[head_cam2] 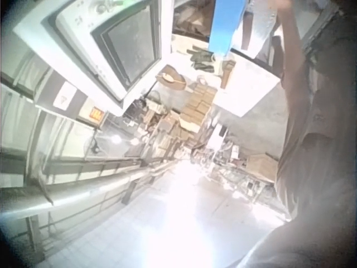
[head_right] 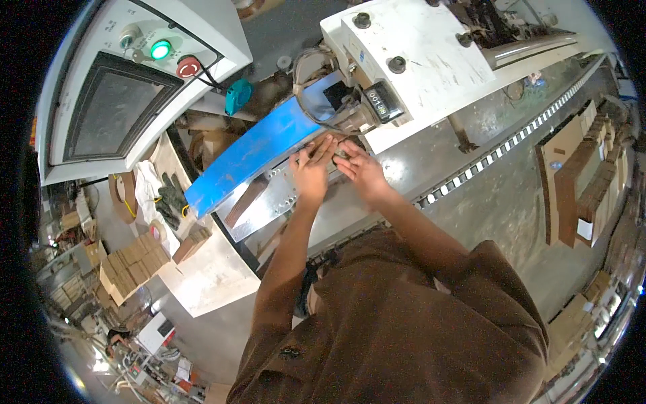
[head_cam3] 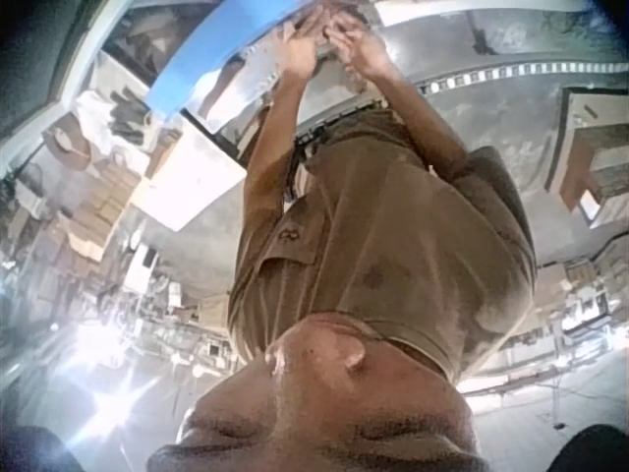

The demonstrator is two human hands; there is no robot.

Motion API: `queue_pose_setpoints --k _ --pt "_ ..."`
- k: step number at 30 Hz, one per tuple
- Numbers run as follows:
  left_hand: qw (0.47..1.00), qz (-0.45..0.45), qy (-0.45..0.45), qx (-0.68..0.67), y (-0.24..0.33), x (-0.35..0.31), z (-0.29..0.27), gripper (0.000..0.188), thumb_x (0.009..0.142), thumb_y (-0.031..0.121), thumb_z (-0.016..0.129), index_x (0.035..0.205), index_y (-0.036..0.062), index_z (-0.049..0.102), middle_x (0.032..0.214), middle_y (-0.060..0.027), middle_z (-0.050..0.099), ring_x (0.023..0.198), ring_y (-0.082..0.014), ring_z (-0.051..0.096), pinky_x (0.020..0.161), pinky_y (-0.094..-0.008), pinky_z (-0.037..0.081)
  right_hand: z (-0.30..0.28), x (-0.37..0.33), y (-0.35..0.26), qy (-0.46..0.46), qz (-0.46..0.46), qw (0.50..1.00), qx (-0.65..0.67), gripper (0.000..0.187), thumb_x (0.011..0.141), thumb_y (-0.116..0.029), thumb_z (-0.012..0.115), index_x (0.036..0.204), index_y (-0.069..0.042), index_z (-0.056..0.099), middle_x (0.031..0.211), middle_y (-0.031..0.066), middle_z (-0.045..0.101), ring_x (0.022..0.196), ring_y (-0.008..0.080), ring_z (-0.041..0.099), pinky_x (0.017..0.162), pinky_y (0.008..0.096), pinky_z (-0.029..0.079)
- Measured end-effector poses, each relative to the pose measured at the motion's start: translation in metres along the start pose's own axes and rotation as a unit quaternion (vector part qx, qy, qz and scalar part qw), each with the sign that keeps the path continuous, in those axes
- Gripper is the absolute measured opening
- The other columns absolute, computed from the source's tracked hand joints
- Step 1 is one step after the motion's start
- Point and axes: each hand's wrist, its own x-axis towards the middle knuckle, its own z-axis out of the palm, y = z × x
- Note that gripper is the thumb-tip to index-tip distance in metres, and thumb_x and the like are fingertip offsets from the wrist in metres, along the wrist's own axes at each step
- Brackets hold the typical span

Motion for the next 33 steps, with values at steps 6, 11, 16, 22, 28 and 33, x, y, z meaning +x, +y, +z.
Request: queue_pose_setpoints --k 6,11,16,22,28,33 --pt "0.999 -0.001 0.030 -0.022 0.017 0.022 0.016 0.032 0.086 0.017 0.063 0.115 0.0215 0.078 0.127 0.0095 0.073 0.110 -0.0146 0.059 0.099 -0.0400 0.039 0.007 -0.030 -0.008 0.074 -0.004 0.981 -0.180 0.046 0.100 -0.024 0.054 0.144 -0.009 0.056 0.128 0.0034 0.067 0.114 0.0211 0.062 0.102 0.0374 0.047" --pt "0.990 -0.083 0.110 0.014 -0.009 -0.009 -0.018 0.018 0.089 0.017 0.068 0.103 0.0180 0.079 0.101 0.0029 0.076 0.099 -0.0190 0.062 0.099 -0.0441 0.035 0.006 -0.055 -0.010 0.110 0.022 0.980 -0.162 0.043 0.098 -0.027 0.060 0.139 -0.015 0.060 0.119 -0.0024 0.067 0.095 0.0127 0.060 0.082 0.0333 0.046" --pt "0.976 -0.181 0.102 0.071 -0.058 -0.080 -0.091 0.017 0.089 0.022 0.073 0.105 0.0173 0.078 0.100 -0.0034 0.072 0.105 -0.0256 0.062 0.102 -0.0492 0.030 0.000 -0.056 0.006 0.157 0.065 0.976 -0.138 0.037 0.099 -0.021 0.063 0.135 -0.011 0.063 0.115 -0.0015 0.064 0.095 0.0127 0.060 0.080 0.0300 0.049" --pt "0.952 -0.276 0.051 0.120 -0.106 -0.121 -0.132 0.039 0.092 0.032 0.074 0.127 0.0141 0.071 0.127 -0.0064 0.066 0.126 -0.0277 0.053 0.111 -0.0515 0.027 0.019 -0.043 0.013 0.076 0.074 0.986 -0.131 0.032 0.103 -0.021 0.061 0.132 -0.009 0.064 0.115 0.0016 0.063 0.099 0.0158 0.061 0.093 0.0320 0.050" --pt "0.959 -0.258 -0.050 0.110 -0.124 -0.118 -0.137 0.045 0.090 0.026 0.077 0.132 0.0144 0.068 0.128 -0.0057 0.066 0.124 -0.0268 0.055 0.112 -0.0500 0.027 0.040 -0.035 0.007 0.034 0.063 0.989 -0.130 0.030 0.104 -0.020 0.055 0.131 -0.010 0.063 0.114 0.0024 0.063 0.099 0.0156 0.061 0.093 0.0316 0.049" --pt "0.970 -0.233 -0.010 0.072 -0.081 -0.096 -0.144 0.046 0.085 0.018 0.082 0.130 0.0162 0.069 0.124 -0.0063 0.065 0.119 -0.0289 0.057 0.108 -0.0502 0.031 0.024 -0.043 0.000 0.038 0.067 0.991 -0.113 0.031 0.102 -0.019 0.056 0.131 -0.010 0.060 0.112 0.0020 0.063 0.101 0.0156 0.061 0.095 0.0324 0.049"
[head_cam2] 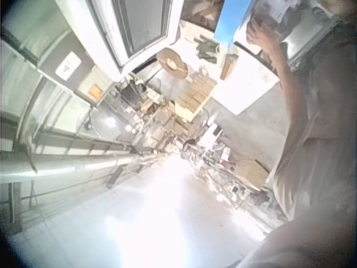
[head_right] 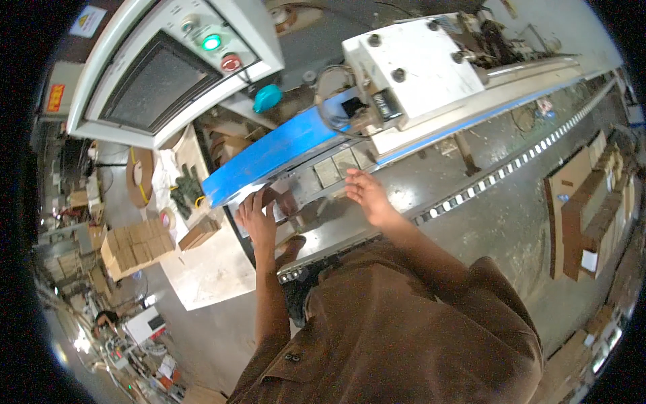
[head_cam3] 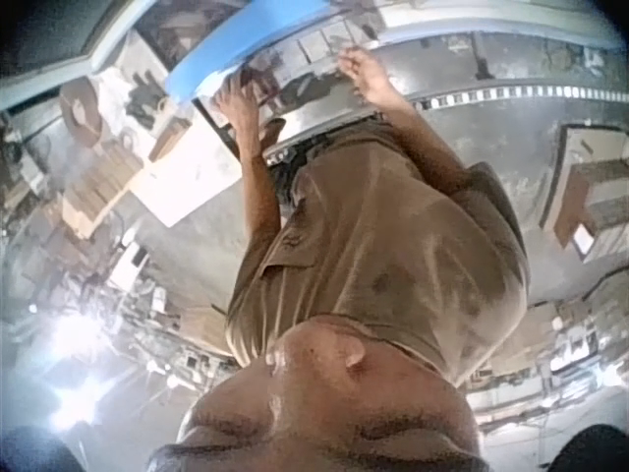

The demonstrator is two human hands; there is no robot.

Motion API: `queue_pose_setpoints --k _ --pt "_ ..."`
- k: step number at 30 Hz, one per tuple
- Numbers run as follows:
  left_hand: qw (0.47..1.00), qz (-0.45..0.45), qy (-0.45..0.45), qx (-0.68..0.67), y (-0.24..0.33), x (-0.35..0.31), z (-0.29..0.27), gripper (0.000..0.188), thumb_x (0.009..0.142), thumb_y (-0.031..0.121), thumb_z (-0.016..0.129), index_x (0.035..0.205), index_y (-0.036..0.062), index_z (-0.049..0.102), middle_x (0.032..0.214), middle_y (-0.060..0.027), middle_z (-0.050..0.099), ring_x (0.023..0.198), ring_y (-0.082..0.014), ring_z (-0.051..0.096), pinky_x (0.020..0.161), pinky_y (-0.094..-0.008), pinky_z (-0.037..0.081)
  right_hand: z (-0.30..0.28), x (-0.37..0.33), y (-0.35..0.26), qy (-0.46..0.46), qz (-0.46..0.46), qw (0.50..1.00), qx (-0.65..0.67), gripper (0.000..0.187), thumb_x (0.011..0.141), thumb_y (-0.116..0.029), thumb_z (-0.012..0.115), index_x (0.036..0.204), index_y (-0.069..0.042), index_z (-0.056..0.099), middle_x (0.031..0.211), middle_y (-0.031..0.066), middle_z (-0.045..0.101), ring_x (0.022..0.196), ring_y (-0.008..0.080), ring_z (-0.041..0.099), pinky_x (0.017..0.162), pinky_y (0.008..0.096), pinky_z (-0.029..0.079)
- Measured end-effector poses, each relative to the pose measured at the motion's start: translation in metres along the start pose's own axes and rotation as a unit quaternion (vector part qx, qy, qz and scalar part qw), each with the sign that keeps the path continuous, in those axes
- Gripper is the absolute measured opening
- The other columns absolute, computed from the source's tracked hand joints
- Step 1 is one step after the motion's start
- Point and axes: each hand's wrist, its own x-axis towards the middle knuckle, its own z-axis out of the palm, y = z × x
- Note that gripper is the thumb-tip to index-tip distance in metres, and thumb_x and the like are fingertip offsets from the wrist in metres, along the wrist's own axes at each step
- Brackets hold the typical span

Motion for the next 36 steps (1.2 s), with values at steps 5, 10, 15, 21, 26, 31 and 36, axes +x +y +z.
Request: queue_pose_setpoints --k 5,10,15,21,26,31,36 --pt "0.995 0.075 -0.010 -0.060 0.064 -0.002 0.041 0.049 0.080 0.018 0.079 0.128 0.0171 0.068 0.123 -0.0077 0.060 0.119 -0.0294 0.056 0.105 -0.0531 0.035 -0.026 0.005 0.012 0.044 0.036 0.998 0.009 0.030 0.106 -0.026 0.054 0.132 -0.011 0.058 0.120 0.0050 0.062 0.109 0.0200 0.061 0.102 0.0363 0.048" --pt "0.992 0.101 0.024 -0.076 0.102 0.021 0.086 0.039 0.086 0.021 0.077 0.124 0.0184 0.072 0.116 -0.0048 0.062 0.111 -0.0270 0.059 0.101 -0.0493 0.039 -0.018 0.015 0.015 0.014 0.055 0.998 0.017 0.037 0.106 -0.028 0.054 0.138 -0.009 0.053 0.135 0.0095 0.060 0.117 0.0238 0.059 0.106 0.0380 0.047" --pt "0.991 0.096 0.047 -0.078 0.112 0.033 0.108 0.032 0.090 0.019 0.073 0.122 0.0209 0.076 0.116 0.0010 0.064 0.114 -0.0246 0.057 0.104 -0.0507 0.036 0.002 0.037 0.019 -0.023 0.058 0.998 0.014 0.044 0.103 -0.032 0.057 0.141 -0.008 0.053 0.139 0.0085 0.059 0.120 0.0240 0.060 0.108 0.0388 0.046" --pt "0.988 0.141 0.030 -0.048 0.097 0.027 0.109 0.034 0.091 0.015 0.066 0.123 0.0218 0.075 0.133 0.0089 0.066 0.124 -0.0194 0.057 0.111 -0.0506 0.031 0.023 0.058 0.025 -0.061 0.055 0.996 0.036 0.045 0.106 -0.028 0.054 0.146 -0.006 0.047 0.144 0.0089 0.056 0.126 0.0251 0.060 0.108 0.0390 0.049" --pt "0.983 0.178 0.010 -0.042 0.075 0.028 0.115 0.043 0.087 0.010 0.066 0.126 0.0267 0.074 0.141 0.0126 0.065 0.126 -0.0150 0.058 0.115 -0.0482 0.030 0.030 0.058 0.027 -0.067 0.057 0.992 0.093 0.044 0.104 -0.021 0.056 0.144 -0.007 0.050 0.141 0.0070 0.058 0.126 0.0249 0.061 0.108 0.0389 0.049" --pt "0.986 0.157 -0.016 -0.050 0.077 0.028 0.120 0.039 0.093 0.014 0.065 0.127 0.0299 0.075 0.138 0.0139 0.067 0.125 -0.0142 0.059 0.115 -0.0462 0.030 0.028 0.059 0.032 -0.064 0.056 0.987 0.138 0.045 0.100 -0.018 0.058 0.143 -0.006 0.052 0.139 0.0047 0.058 0.127 0.0244 0.060 0.109 0.0383 0.049" --pt "0.983 0.166 -0.022 -0.070 0.088 0.033 0.121 0.042 0.093 0.013 0.064 0.129 0.0304 0.074 0.139 0.0129 0.067 0.125 -0.0150 0.059 0.115 -0.0471 0.030 0.025 0.054 0.021 -0.057 0.049 0.987 0.143 0.051 0.099 -0.017 0.058 0.148 -0.006 0.049 0.141 0.0043 0.056 0.128 0.0242 0.059 0.111 0.0379 0.047"
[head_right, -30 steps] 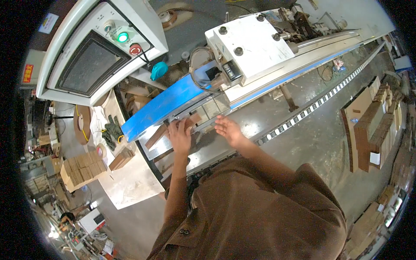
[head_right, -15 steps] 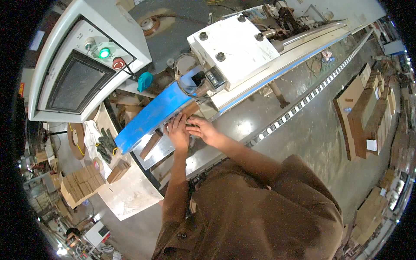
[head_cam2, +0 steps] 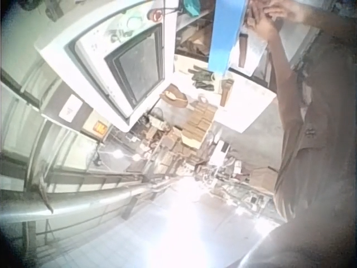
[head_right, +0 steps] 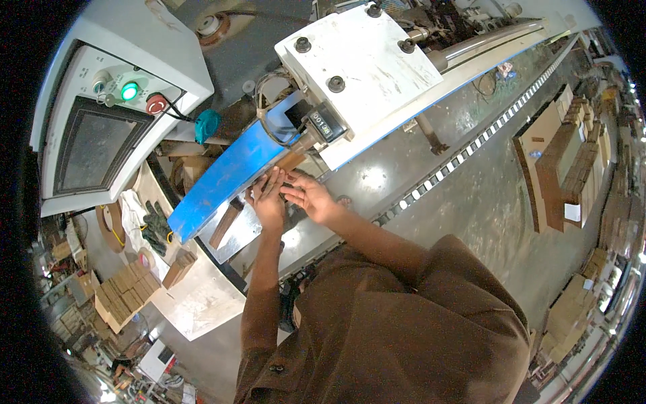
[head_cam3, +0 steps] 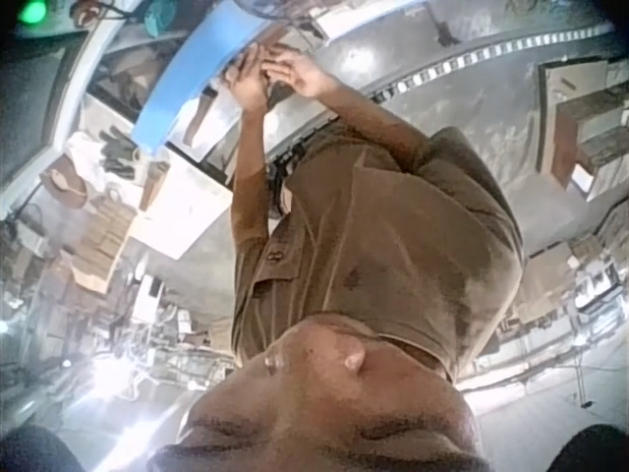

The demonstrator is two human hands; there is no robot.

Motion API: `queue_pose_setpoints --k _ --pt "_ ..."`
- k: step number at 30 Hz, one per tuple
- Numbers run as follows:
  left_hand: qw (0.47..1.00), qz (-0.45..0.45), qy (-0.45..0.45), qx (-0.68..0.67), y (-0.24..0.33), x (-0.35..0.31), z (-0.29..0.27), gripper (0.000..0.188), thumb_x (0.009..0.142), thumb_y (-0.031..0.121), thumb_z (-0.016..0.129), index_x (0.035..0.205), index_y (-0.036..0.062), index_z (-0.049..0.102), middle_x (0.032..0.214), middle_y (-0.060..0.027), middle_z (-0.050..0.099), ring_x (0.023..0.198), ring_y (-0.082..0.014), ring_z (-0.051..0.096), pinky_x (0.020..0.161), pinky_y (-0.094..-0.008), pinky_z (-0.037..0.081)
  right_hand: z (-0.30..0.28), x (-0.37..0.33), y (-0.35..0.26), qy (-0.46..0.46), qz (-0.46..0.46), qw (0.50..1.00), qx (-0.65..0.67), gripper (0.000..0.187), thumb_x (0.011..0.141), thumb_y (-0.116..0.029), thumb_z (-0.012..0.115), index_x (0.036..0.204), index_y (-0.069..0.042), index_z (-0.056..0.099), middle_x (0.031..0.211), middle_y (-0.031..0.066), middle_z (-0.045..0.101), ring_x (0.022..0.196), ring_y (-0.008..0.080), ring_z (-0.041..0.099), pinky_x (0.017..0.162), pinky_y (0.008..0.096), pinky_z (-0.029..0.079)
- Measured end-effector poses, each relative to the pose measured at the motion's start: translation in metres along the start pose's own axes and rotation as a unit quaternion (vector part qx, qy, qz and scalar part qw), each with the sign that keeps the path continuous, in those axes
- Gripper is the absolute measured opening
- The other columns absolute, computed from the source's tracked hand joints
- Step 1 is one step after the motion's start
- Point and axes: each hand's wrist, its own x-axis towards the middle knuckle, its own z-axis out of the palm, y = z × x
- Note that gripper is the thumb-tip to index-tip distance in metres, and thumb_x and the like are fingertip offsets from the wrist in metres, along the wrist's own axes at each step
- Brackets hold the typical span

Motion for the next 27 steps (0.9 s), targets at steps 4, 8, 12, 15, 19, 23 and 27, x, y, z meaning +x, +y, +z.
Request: queue_pose_setpoints --k 4,8,12,15,19,23,27 --pt "1.000 0.018 0.002 -0.008 0.018 0.010 0.004 0.044 0.091 0.009 0.063 0.130 0.0270 0.074 0.139 0.0109 0.067 0.124 -0.0176 0.059 0.114 -0.0475 0.032 -0.007 -0.007 -0.013 0.012 -0.019 1.000 -0.011 0.056 0.097 -0.018 0.059 0.151 -0.007 0.045 0.144 0.0045 0.053 0.129 0.0245 0.058 0.112 0.0385 0.045" --pt "0.998 0.051 0.006 -0.041 0.046 0.032 0.002 0.047 0.084 0.006 0.067 0.127 0.0213 0.075 0.139 0.0068 0.068 0.122 -0.0178 0.059 0.108 -0.0454 0.036 -0.026 -0.009 -0.024 0.008 -0.069 0.997 -0.021 0.062 0.096 -0.020 0.059 0.153 -0.006 0.041 0.146 0.0051 0.052 0.129 0.0250 0.057 0.112 0.0394 0.044" --pt "0.995 0.066 0.043 -0.055 0.070 0.048 0.018 0.039 0.081 0.007 0.068 0.118 0.0187 0.077 0.127 0.0062 0.073 0.118 -0.0191 0.060 0.106 -0.0442 0.037 -0.030 -0.024 -0.037 0.046 -0.092 0.993 -0.058 0.064 0.096 -0.023 0.061 0.154 -0.005 0.040 0.146 0.0055 0.053 0.126 0.0240 0.058 0.112 0.0399 0.043" --pt "0.995 0.044 0.076 -0.041 0.071 0.053 0.030 0.022 0.087 0.016 0.071 0.107 0.0201 0.079 0.117 0.0076 0.075 0.109 -0.0169 0.061 0.104 -0.0434 0.036 -0.026 -0.043 -0.038 0.076 -0.086 0.988 -0.106 0.058 0.098 -0.026 0.059 0.151 -0.006 0.045 0.140 0.0029 0.056 0.123 0.0225 0.057 0.109 0.0390 0.043" --pt "0.990 -0.026 0.138 0.001 0.056 0.042 0.023 0.012 0.093 0.023 0.069 0.098 0.0208 0.080 0.101 0.0063 0.076 0.100 -0.0157 0.061 0.102 -0.0439 0.036 -0.016 -0.073 -0.035 0.116 -0.028 0.983 -0.141 0.050 0.098 -0.028 0.061 0.145 -0.012 0.053 0.132 -0.0037 0.060 0.112 0.0182 0.059 0.097 0.0380 0.048" --pt "0.988 -0.081 0.129 0.032 0.004 -0.002 -0.031 0.015 0.092 0.021 0.069 0.101 0.0166 0.080 0.091 -0.0013 0.074 0.097 -0.0232 0.062 0.102 -0.0470 0.037 -0.037 -0.073 -0.015 0.132 -0.022 0.987 -0.091 0.037 0.105 -0.019 0.055 0.141 -0.009 0.056 0.129 0.0023 0.063 0.110 0.0213 0.062 0.100 0.0344 0.049" --pt "0.977 -0.168 0.121 0.047 -0.049 -0.056 -0.082 0.023 0.091 0.023 0.071 0.111 0.0129 0.078 0.102 -0.0065 0.074 0.108 -0.0293 0.062 0.105 -0.0469 0.034 -0.023 -0.071 -0.008 0.129 0.006 0.984 -0.121 0.037 0.106 -0.016 0.052 0.142 -0.009 0.055 0.132 0.0057 0.062 0.111 0.0218 0.062 0.101 0.0343 0.050"
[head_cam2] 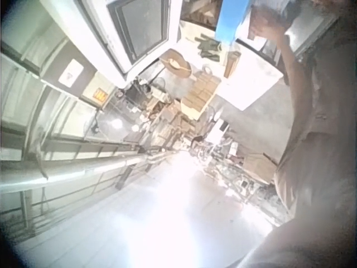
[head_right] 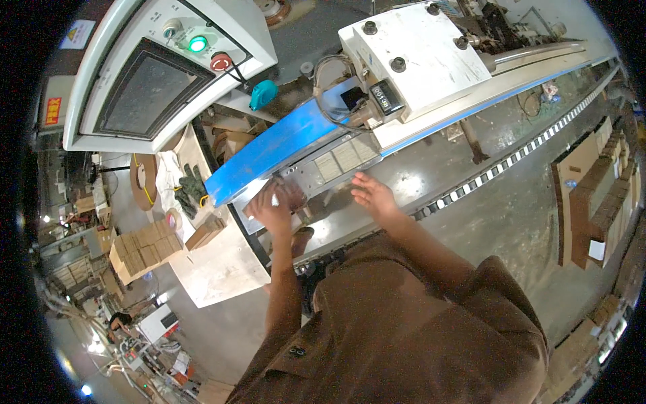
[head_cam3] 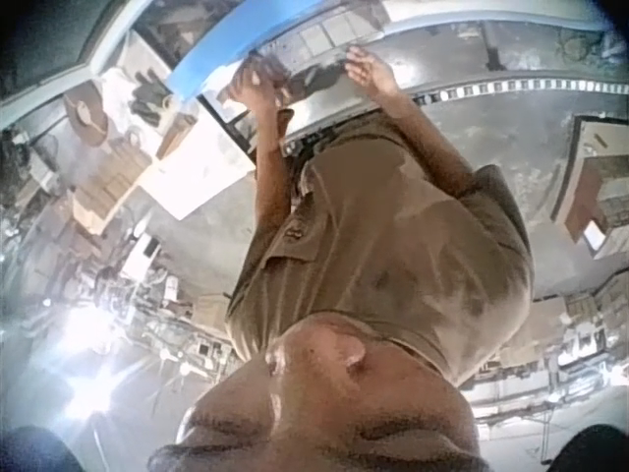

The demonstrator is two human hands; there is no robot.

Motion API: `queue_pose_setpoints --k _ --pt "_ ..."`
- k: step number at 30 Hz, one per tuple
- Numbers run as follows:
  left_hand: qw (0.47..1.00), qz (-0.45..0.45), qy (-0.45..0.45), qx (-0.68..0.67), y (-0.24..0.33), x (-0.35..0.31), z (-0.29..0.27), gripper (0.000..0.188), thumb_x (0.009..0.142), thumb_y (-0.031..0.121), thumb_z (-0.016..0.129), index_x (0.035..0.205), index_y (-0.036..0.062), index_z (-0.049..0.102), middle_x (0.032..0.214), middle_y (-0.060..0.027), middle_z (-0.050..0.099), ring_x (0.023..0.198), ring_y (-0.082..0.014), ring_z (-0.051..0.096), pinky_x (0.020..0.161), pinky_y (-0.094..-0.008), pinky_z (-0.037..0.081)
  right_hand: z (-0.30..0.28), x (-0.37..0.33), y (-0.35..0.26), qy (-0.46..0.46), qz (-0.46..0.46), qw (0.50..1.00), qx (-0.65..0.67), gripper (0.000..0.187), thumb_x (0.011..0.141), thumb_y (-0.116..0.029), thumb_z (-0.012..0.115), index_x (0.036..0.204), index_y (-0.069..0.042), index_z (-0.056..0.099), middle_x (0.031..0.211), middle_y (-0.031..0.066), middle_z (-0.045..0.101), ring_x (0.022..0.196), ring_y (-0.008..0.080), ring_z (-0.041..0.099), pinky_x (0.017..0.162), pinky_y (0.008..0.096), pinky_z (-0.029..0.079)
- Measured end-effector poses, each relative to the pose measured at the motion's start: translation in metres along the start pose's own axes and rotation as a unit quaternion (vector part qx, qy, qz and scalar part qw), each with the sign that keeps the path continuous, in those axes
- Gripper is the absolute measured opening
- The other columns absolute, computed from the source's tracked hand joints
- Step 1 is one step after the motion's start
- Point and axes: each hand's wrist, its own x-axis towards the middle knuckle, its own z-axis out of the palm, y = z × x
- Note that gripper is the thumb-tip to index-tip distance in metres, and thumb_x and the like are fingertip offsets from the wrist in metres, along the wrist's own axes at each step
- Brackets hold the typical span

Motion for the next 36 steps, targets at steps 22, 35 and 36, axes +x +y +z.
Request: queue_pose_setpoints --k 22,35,36 --pt "0.987 0.108 -0.111 -0.040 0.057 0.009 0.035 0.038 0.090 0.036 0.072 0.124 0.0185 0.074 0.116 -0.0113 0.063 0.110 -0.0327 0.058 0.100 -0.0515 0.035 -0.004 0.033 0.012 -0.064 -0.015 0.998 -0.009 0.054 0.103 -0.038 0.060 0.145 -0.007 0.047 0.140 0.0091 0.057 0.124 0.0268 0.058 0.110 0.0392 0.047" --pt "0.985 0.158 -0.073 0.004 0.060 0.013 0.069 0.032 0.094 0.016 0.063 0.121 0.0278 0.076 0.135 0.0124 0.067 0.112 -0.0192 0.060 0.108 -0.0503 0.032 0.057 0.055 -0.002 -0.112 -0.023 0.988 0.107 0.068 0.096 -0.016 0.059 0.157 -0.001 0.033 0.153 0.0132 0.045 0.126 0.0283 0.060 0.109 0.0386 0.048" --pt "0.983 0.154 -0.094 0.005 0.054 0.012 0.068 0.035 0.094 0.015 0.063 0.123 0.0287 0.075 0.139 0.0133 0.065 0.114 -0.0215 0.059 0.109 -0.0536 0.032 0.054 0.057 0.000 -0.148 -0.010 0.980 0.130 0.077 0.096 -0.015 0.059 0.162 -0.005 0.023 0.152 0.0068 0.045 0.126 0.0261 0.061 0.111 0.0382 0.048"
